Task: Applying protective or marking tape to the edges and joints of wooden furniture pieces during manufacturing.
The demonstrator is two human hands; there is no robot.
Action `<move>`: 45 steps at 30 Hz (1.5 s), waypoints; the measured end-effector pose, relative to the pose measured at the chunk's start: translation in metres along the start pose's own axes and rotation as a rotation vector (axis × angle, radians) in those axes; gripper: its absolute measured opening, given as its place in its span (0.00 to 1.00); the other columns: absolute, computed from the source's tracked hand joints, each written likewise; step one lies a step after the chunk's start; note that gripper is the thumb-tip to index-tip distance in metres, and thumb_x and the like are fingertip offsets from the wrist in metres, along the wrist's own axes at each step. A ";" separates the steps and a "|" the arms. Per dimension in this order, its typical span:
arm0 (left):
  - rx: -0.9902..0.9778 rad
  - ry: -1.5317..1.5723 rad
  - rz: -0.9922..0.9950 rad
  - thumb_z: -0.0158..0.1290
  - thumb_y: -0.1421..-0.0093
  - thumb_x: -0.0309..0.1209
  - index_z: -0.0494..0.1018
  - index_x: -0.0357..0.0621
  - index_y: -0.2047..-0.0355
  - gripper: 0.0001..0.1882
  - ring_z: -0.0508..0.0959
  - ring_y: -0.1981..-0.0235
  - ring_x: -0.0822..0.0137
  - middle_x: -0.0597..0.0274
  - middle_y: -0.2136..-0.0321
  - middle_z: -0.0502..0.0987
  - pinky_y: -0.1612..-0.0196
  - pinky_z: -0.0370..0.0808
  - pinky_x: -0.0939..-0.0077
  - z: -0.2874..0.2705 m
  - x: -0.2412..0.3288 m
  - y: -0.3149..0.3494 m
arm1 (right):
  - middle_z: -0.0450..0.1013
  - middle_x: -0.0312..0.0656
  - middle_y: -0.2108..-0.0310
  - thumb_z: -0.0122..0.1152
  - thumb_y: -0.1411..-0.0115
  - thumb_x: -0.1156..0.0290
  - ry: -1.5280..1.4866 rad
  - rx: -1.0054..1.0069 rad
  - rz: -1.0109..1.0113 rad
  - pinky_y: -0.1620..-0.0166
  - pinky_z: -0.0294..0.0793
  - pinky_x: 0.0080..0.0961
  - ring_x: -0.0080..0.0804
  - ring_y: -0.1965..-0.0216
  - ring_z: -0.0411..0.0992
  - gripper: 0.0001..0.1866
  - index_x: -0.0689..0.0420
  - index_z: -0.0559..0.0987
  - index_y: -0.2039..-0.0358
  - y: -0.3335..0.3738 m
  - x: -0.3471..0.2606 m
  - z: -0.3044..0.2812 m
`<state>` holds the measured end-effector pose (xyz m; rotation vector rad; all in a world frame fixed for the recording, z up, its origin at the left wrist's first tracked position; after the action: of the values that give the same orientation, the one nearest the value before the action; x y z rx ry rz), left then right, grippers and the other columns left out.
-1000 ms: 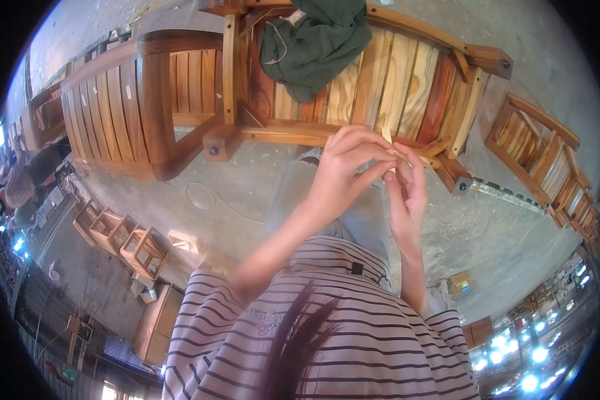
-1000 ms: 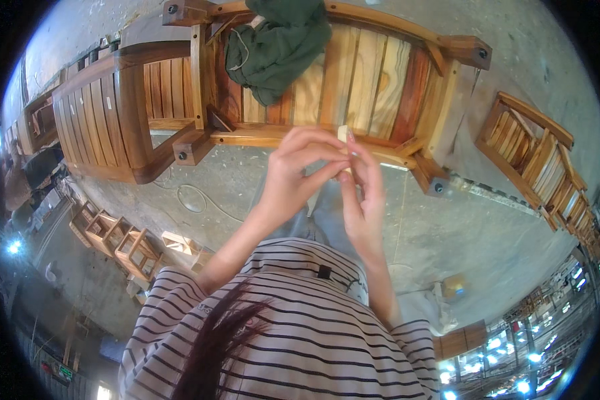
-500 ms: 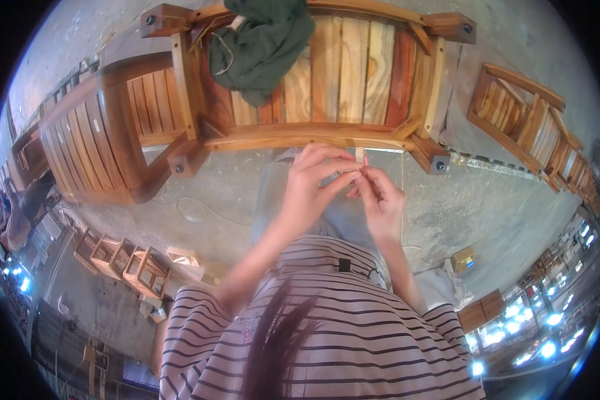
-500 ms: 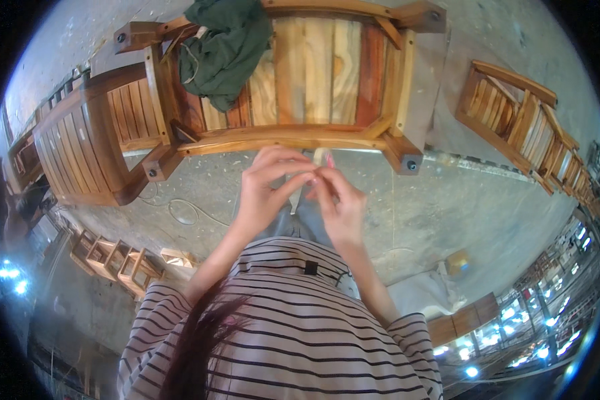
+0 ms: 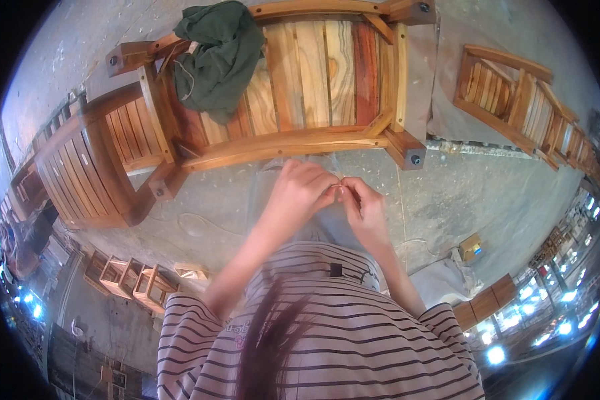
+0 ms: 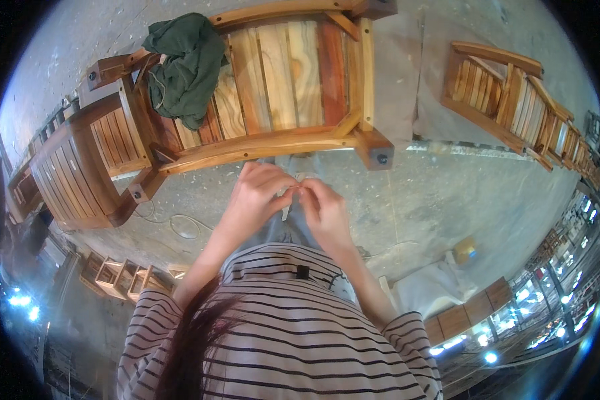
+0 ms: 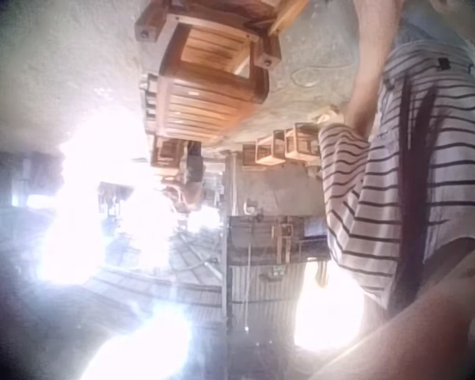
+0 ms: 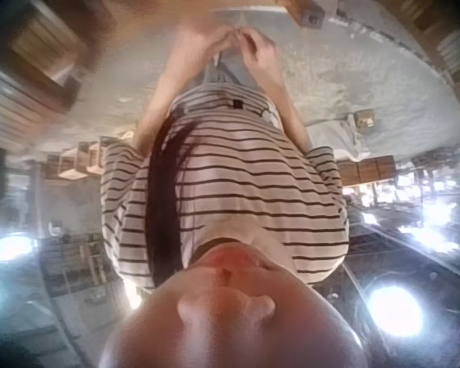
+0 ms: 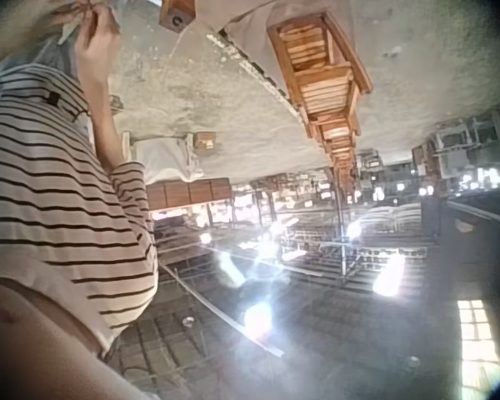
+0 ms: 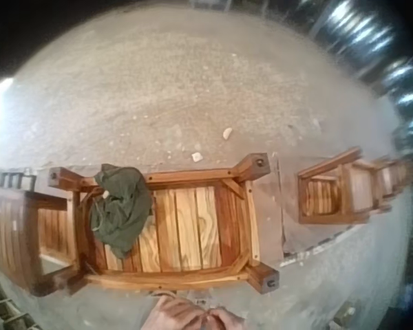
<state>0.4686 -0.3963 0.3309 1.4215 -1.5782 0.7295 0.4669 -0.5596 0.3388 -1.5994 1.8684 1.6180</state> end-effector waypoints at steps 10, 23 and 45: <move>-0.029 0.008 0.194 0.64 0.55 0.32 0.73 0.45 0.73 0.12 0.76 0.67 0.63 0.64 0.75 0.74 0.61 0.67 0.68 0.023 0.002 -0.010 | 0.77 0.48 0.72 0.57 0.40 0.79 -0.184 -0.048 0.090 0.62 0.75 0.24 0.35 0.68 0.79 0.03 0.65 0.77 0.66 0.003 0.015 -0.014; -0.290 0.072 0.367 0.64 0.59 0.34 0.74 0.41 0.69 0.18 0.78 0.59 0.58 0.59 0.69 0.75 0.57 0.72 0.66 0.039 0.002 -0.016 | 0.74 0.39 0.76 0.59 0.40 0.76 -0.356 -0.334 0.202 0.67 0.69 0.23 0.22 0.72 0.69 0.04 0.65 0.78 0.69 0.007 0.041 -0.038; 0.173 -0.245 0.003 0.65 0.56 0.37 0.78 0.49 0.76 0.10 0.76 0.61 0.67 0.70 0.72 0.78 0.53 0.65 0.63 0.094 0.015 0.009 | 0.74 0.53 0.65 0.55 0.39 0.77 0.268 -0.009 -0.102 0.57 0.74 0.42 0.53 0.62 0.75 0.04 0.60 0.76 0.64 0.008 0.069 -0.045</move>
<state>0.4403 -0.4827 0.3026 1.6876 -1.7370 0.7300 0.4541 -0.6366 0.3107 -1.9643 1.8657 1.4325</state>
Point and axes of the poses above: each hand's wrist, its own y-axis away from the middle knuckle, its own z-axis out of the palm, x = y × z, the point moved 3 cm from there along -y, towards the middle knuckle
